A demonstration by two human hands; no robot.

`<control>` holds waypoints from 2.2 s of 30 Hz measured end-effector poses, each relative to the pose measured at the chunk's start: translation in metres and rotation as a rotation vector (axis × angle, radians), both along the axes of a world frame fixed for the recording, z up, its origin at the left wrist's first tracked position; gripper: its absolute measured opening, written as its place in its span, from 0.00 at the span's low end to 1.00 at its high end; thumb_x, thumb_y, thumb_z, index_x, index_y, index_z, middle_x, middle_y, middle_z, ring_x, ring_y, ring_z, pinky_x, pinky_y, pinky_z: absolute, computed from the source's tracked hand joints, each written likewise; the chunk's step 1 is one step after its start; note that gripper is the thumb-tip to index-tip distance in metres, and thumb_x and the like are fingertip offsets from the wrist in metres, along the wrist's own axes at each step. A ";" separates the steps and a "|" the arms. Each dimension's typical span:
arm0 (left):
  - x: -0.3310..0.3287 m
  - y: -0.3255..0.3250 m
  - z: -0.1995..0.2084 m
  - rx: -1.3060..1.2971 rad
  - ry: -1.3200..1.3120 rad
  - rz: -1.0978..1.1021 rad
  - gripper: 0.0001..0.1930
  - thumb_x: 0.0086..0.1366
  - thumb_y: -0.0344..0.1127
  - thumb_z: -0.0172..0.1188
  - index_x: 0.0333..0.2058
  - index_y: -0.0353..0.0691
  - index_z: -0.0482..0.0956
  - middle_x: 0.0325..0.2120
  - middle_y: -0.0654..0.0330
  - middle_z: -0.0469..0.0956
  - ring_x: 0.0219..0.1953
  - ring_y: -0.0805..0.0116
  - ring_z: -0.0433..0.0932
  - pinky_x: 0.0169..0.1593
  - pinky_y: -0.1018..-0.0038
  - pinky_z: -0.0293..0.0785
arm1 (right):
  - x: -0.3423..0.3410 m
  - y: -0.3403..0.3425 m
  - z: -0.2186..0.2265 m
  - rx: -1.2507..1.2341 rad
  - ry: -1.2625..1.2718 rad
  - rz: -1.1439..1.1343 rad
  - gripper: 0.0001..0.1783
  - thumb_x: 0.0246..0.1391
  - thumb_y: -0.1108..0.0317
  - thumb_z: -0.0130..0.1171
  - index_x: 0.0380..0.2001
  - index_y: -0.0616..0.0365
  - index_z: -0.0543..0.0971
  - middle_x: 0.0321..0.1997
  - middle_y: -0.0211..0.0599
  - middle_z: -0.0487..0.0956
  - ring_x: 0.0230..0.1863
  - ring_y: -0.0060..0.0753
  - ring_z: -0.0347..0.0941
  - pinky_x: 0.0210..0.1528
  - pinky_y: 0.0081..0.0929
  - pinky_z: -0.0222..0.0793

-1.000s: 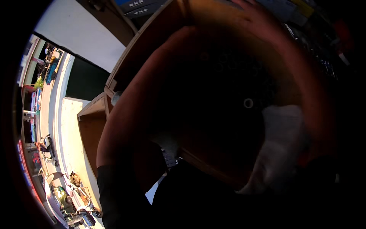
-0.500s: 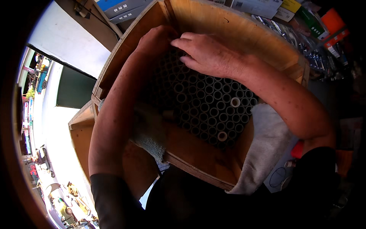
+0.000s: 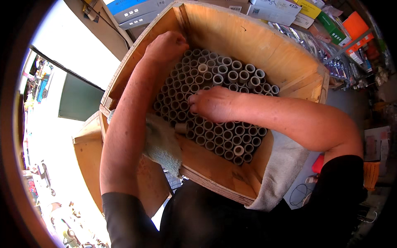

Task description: The person repeatedly picks small cylindrical pipe fittings from a wooden crate and places them into another wooden crate. The action is performed by hand, one item at a time, with both crates visible in the frame.

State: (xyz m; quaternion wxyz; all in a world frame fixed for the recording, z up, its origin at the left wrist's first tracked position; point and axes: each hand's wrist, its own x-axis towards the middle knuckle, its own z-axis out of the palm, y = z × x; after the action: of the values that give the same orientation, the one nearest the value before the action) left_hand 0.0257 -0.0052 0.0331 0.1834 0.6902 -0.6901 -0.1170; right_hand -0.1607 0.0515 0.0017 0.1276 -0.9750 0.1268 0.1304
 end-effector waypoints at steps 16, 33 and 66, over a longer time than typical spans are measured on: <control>0.001 -0.002 -0.004 0.032 0.018 -0.070 0.13 0.50 0.43 0.58 0.34 0.46 0.80 0.36 0.59 0.79 0.43 0.59 0.76 0.46 0.64 0.71 | 0.001 -0.019 0.019 -0.007 0.347 -0.153 0.10 0.47 0.64 0.54 0.30 0.58 0.78 0.33 0.42 0.78 0.37 0.46 0.75 0.37 0.40 0.71; 0.002 -0.006 -0.008 0.111 0.006 -0.107 0.12 0.50 0.44 0.59 0.33 0.47 0.80 0.36 0.61 0.79 0.43 0.61 0.76 0.48 0.65 0.70 | -0.011 -0.047 0.025 0.069 0.690 -0.611 0.11 0.44 0.72 0.49 0.24 0.65 0.80 0.25 0.41 0.80 0.27 0.34 0.79 0.32 0.34 0.74; 0.004 -0.009 -0.012 0.262 0.023 -0.162 0.16 0.49 0.46 0.59 0.36 0.47 0.80 0.36 0.59 0.80 0.43 0.60 0.76 0.49 0.64 0.70 | -0.020 -0.064 0.047 0.298 0.672 -0.716 0.24 0.51 0.70 0.49 0.55 0.51 0.69 0.43 0.39 0.77 0.32 0.28 0.77 0.31 0.27 0.75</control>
State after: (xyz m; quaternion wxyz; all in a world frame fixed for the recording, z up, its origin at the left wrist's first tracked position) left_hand 0.0293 -0.0142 0.0212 0.0896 0.6489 -0.7202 -0.2285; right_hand -0.1811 -0.0126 0.0482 0.2539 -0.7459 0.4668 0.4014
